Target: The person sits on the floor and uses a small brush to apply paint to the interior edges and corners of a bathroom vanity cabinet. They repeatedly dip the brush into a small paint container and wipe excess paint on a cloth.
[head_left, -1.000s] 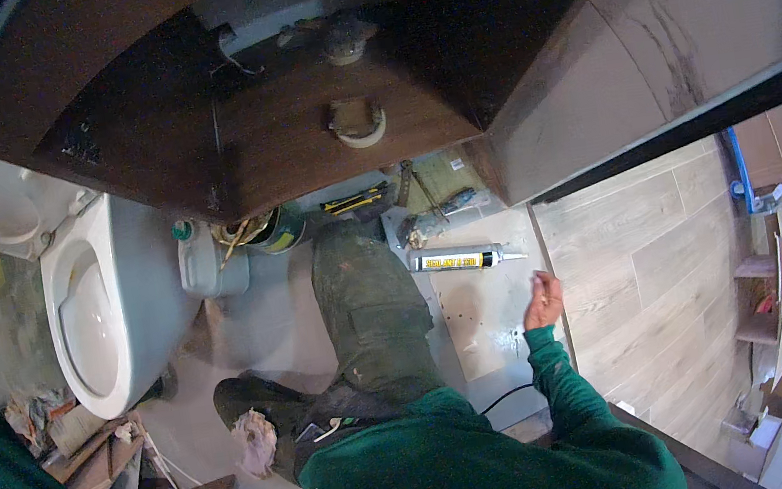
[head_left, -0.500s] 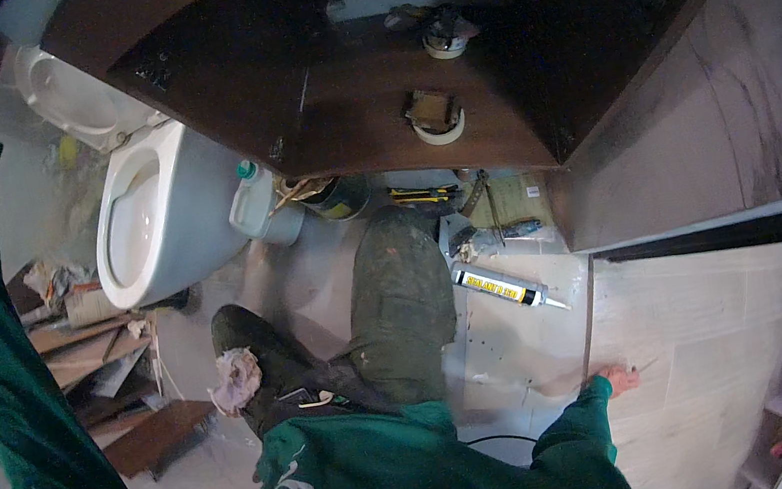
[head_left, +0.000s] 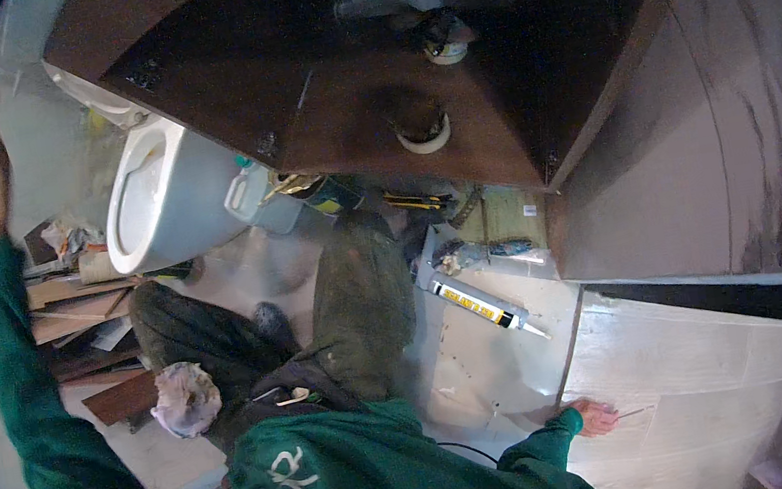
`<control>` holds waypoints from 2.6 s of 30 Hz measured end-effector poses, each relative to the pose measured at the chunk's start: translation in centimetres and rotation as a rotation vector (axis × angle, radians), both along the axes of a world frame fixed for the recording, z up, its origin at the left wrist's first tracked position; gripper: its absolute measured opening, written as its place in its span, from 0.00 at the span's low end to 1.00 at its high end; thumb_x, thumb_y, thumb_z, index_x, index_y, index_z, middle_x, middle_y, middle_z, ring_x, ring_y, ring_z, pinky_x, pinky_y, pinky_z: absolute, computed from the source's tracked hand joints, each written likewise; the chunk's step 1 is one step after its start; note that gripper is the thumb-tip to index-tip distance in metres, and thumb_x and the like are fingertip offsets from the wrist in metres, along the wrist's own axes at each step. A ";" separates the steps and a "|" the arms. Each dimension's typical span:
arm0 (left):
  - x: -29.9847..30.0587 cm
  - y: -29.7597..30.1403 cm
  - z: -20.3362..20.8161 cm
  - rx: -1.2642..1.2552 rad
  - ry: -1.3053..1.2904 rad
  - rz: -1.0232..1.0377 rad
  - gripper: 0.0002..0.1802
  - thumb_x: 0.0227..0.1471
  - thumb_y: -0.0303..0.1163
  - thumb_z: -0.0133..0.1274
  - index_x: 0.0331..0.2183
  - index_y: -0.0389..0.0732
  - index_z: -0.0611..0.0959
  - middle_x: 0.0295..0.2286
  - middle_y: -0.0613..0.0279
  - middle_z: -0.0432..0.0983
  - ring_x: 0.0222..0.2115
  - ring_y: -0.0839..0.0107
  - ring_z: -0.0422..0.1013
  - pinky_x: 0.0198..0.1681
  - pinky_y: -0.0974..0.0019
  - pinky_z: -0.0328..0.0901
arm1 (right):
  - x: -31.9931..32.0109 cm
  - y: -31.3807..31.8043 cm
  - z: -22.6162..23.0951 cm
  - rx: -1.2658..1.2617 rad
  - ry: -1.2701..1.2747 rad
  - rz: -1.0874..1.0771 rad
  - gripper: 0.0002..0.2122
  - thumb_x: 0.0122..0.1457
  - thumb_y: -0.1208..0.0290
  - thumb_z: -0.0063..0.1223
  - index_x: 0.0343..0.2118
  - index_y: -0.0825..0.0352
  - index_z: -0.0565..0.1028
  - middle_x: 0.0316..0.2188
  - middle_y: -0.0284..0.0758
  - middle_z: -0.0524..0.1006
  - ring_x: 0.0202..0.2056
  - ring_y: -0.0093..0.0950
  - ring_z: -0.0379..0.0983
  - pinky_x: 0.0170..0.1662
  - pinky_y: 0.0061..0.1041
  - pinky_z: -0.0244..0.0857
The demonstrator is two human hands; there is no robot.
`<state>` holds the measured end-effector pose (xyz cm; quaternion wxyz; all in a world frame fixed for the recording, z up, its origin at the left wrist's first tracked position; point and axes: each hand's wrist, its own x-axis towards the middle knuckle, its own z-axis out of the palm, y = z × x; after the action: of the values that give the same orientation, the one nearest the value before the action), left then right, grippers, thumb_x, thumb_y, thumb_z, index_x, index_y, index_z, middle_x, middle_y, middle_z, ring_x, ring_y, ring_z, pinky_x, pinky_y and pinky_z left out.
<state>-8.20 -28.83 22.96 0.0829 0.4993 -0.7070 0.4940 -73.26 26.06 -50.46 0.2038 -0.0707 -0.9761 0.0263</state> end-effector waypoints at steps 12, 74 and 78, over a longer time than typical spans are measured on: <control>-6.6 30.0 -26.0 1.239 0.131 -0.066 0.26 0.46 0.40 0.58 0.44 0.33 0.74 0.40 0.47 0.69 0.45 0.49 0.66 0.53 0.46 0.57 | -0.3 0.3 -0.4 0.038 -0.032 -0.048 0.19 0.63 0.56 0.42 0.53 0.60 0.65 0.51 0.38 0.66 0.52 0.39 0.65 0.48 0.42 0.64; -17.4 -8.7 -31.0 0.728 -0.686 -0.291 0.17 0.46 0.33 0.47 0.39 0.44 0.83 0.50 0.55 0.69 0.50 0.52 0.66 0.57 0.53 0.59 | -6.9 -2.0 -2.9 0.113 0.112 0.361 0.20 0.63 0.56 0.43 0.51 0.64 0.68 0.49 0.41 0.71 0.51 0.40 0.66 0.52 0.43 0.60; -16.3 -13.1 -34.2 0.766 -0.603 -0.365 0.13 0.35 0.29 0.57 0.31 0.43 0.85 0.46 0.58 0.71 0.47 0.58 0.67 0.51 0.58 0.61 | -6.4 -2.1 -2.5 0.072 0.142 0.395 0.19 0.63 0.57 0.43 0.50 0.64 0.70 0.48 0.40 0.72 0.50 0.39 0.67 0.51 0.42 0.60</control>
<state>-24.54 -41.92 -11.26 -0.2281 0.1979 -0.9051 0.2993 -79.66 23.94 -52.92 0.2653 0.1314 -0.9545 0.0359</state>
